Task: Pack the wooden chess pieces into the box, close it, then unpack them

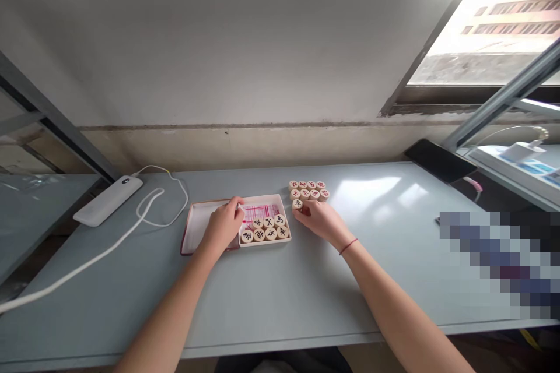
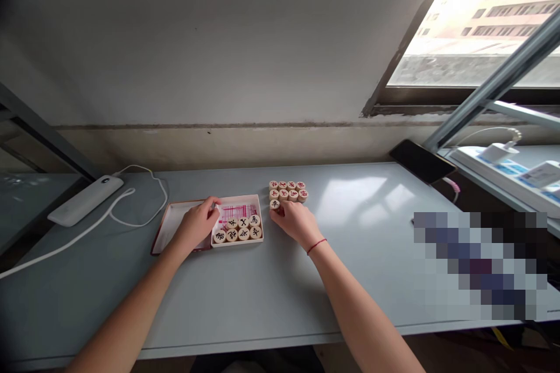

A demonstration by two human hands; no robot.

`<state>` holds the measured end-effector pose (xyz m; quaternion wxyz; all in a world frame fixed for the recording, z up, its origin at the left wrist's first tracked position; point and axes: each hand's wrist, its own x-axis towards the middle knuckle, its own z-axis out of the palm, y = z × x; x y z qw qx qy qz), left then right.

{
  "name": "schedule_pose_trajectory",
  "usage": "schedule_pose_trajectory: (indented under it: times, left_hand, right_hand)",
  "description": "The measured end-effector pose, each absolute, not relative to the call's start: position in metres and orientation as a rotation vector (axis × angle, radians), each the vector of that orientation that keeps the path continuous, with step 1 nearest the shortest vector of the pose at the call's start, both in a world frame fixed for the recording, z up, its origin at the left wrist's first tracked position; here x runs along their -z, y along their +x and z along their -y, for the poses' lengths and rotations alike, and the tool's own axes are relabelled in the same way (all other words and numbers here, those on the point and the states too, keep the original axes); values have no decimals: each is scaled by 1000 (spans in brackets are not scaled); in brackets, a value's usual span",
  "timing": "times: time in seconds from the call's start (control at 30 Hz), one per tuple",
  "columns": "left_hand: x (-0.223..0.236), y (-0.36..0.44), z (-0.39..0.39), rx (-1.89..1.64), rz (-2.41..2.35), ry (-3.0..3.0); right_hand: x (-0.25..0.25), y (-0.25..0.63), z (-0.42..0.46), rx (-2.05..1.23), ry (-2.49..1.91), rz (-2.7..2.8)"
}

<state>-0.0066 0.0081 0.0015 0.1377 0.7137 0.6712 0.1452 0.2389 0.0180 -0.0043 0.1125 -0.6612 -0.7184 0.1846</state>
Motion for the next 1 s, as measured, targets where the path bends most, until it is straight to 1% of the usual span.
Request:
schedule_pose_trajectory:
  times: [0.27,0.37,0.47,0.57,0.73,1.0]
  left_hand:
    - [1,-8,-8,-484,-1896,2055]
    - [-1,-5,-7,-531,-1896,2169]
    - [-3,3,-2,-566,-1869,2375]
    - [-2,12,4,-470,-1820,2481]
    - [2,18,8,-332,-1749,2493]
    - [-3,13,8,-421,-1661,2388]
  right_hand:
    - [7,242,-17,-530,-1955,2105]
    - [1,241,-13,-554,-1802,2091]
    - [-7,234,-5,-654,-1600,2123]
    - [-11,225,4,-759,-1492,2231]
    - [-8,216,10,-744,-1538,2358]
    - [-5,216,9,-767,-1565,2348]
